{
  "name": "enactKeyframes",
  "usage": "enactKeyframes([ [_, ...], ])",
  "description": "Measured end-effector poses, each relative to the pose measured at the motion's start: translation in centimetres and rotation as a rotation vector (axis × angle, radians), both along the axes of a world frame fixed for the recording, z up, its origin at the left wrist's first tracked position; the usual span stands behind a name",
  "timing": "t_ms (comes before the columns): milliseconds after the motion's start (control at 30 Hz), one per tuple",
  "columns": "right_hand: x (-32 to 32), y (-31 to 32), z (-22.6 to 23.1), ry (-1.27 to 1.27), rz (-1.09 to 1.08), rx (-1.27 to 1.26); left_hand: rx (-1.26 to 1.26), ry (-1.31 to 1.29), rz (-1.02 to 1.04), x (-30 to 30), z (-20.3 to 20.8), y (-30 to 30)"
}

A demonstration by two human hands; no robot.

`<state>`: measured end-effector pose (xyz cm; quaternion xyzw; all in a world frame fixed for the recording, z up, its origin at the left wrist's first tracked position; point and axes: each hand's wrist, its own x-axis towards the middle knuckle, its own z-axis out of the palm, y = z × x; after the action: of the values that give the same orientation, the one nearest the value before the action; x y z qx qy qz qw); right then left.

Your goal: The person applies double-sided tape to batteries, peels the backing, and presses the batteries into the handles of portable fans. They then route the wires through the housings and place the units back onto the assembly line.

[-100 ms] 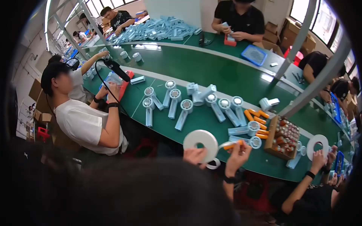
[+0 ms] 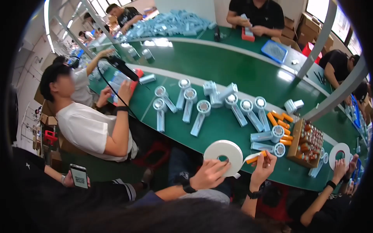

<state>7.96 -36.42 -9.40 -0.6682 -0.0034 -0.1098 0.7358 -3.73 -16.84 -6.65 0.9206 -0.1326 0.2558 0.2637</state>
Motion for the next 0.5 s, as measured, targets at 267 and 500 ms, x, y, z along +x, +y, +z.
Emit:
enactKeyframes([
  [267, -0.7, 0.2, 0.6, -0.147, 0.049, -0.501, 0.063, 0.156, -0.144, -1.1, -2.1, -1.0],
  [500, 5.8, -0.6, 4.5, -0.200, -0.279, 0.044, -0.107, 0.102, -0.417, -3.4, -8.3, -5.2],
])
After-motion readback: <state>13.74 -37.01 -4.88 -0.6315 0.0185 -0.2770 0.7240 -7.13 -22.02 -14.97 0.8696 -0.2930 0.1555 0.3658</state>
